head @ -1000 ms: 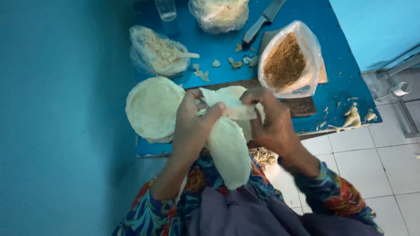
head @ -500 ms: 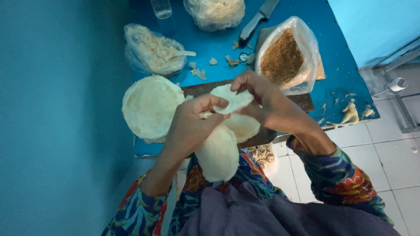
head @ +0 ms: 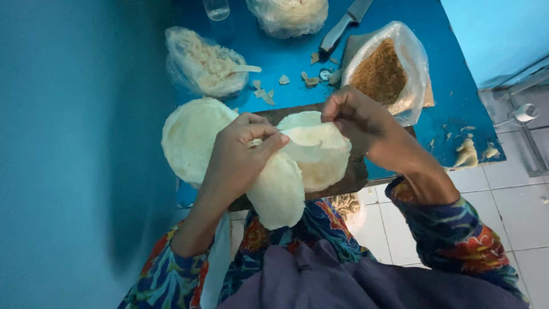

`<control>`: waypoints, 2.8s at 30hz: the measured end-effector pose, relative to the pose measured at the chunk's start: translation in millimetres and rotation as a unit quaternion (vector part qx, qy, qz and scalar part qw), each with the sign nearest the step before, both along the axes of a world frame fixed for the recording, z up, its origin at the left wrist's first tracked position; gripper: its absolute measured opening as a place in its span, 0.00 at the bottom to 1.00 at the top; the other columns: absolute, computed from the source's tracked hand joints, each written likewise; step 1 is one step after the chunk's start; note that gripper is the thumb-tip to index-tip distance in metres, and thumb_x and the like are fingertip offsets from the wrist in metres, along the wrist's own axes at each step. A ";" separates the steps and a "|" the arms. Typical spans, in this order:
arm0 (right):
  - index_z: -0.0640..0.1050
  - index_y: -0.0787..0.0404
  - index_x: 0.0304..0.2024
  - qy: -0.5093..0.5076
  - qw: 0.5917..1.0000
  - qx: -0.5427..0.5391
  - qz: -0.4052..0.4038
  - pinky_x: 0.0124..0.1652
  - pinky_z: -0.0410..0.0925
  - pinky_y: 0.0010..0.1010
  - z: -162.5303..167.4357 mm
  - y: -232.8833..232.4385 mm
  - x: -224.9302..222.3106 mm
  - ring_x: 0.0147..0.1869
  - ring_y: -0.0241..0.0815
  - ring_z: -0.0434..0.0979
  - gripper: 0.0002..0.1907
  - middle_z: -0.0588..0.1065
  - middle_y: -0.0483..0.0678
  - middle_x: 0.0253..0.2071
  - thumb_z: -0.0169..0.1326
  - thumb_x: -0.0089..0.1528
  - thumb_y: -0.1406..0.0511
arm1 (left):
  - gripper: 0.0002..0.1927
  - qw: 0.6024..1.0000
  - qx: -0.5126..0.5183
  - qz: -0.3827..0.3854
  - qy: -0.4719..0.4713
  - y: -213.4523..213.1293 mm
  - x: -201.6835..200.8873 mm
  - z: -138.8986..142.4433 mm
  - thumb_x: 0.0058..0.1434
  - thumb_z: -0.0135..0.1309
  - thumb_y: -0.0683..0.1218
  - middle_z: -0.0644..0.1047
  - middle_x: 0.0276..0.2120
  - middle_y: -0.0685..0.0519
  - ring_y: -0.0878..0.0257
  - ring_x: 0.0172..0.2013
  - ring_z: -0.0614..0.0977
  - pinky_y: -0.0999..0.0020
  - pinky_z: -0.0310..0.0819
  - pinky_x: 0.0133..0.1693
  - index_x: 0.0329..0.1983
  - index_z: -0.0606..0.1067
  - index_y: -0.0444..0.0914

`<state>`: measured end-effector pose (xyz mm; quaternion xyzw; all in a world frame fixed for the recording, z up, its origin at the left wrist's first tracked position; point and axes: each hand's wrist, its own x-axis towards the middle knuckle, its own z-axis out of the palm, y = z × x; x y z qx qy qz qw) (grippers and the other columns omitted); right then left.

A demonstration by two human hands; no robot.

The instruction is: The person sits at a small blue table and peels the thin outer skin off round steamed cakes by hand, one cake at a time, placing the peeled cake on a stack and dropping the removed skin aside. A knife and a bag of brown sugar sit on the table.

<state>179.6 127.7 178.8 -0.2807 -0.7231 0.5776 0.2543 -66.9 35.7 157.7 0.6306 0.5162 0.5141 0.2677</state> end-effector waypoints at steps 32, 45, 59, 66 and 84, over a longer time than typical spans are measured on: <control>0.75 0.60 0.54 -0.133 0.988 0.058 0.043 0.40 0.70 0.26 22.3 6.1 15.0 0.44 0.32 0.74 0.21 0.77 0.43 0.47 0.62 0.58 0.68 | 0.16 0.968 -0.246 -0.049 0.029 2.2 -12.2 23.4 0.58 0.61 0.53 0.84 0.28 0.54 0.70 0.28 0.82 0.71 0.76 0.32 0.40 0.85 0.37; 0.78 0.62 0.40 -0.029 0.998 -0.045 -0.021 0.40 0.70 0.24 2.9 20.8 19.5 0.40 0.29 0.76 0.06 0.77 0.41 0.36 0.59 0.63 0.66 | 0.14 0.960 -0.265 -0.092 0.002 18.5 -7.7 30.6 0.60 0.59 0.52 0.82 0.28 0.56 0.70 0.28 0.80 0.71 0.75 0.33 0.38 0.83 0.36; 0.81 0.63 0.40 0.032 0.992 -0.112 -0.042 0.49 0.72 0.34 -7.2 25.7 25.5 0.47 0.39 0.79 0.09 0.80 0.45 0.41 0.55 0.59 0.67 | 0.12 0.970 -0.203 -0.132 0.012 22.4 -5.4 19.1 0.60 0.60 0.48 0.83 0.30 0.56 0.71 0.32 0.81 0.71 0.76 0.37 0.41 0.82 0.36; 0.80 0.62 0.44 -0.057 0.987 0.098 -0.116 0.42 0.71 0.29 19.9 41.8 0.0 0.42 0.35 0.75 0.05 0.77 0.46 0.39 0.57 0.66 0.70 | 0.11 0.987 -0.112 -0.062 0.095 47.0 -10.7 35.9 0.59 0.62 0.49 0.83 0.32 0.51 0.63 0.34 0.83 0.66 0.76 0.38 0.38 0.83 0.37; 0.80 0.59 0.40 -0.138 0.889 0.432 -0.070 0.55 0.68 0.46 -48.4 -50.6 19.4 0.52 0.53 0.78 0.13 0.80 0.48 0.43 0.60 0.52 0.74 | 0.04 0.850 0.008 0.012 0.527 -22.9 23.3 -24.5 0.49 0.59 0.41 0.75 0.41 0.50 0.54 0.24 0.82 0.58 0.77 0.25 0.25 0.74 0.40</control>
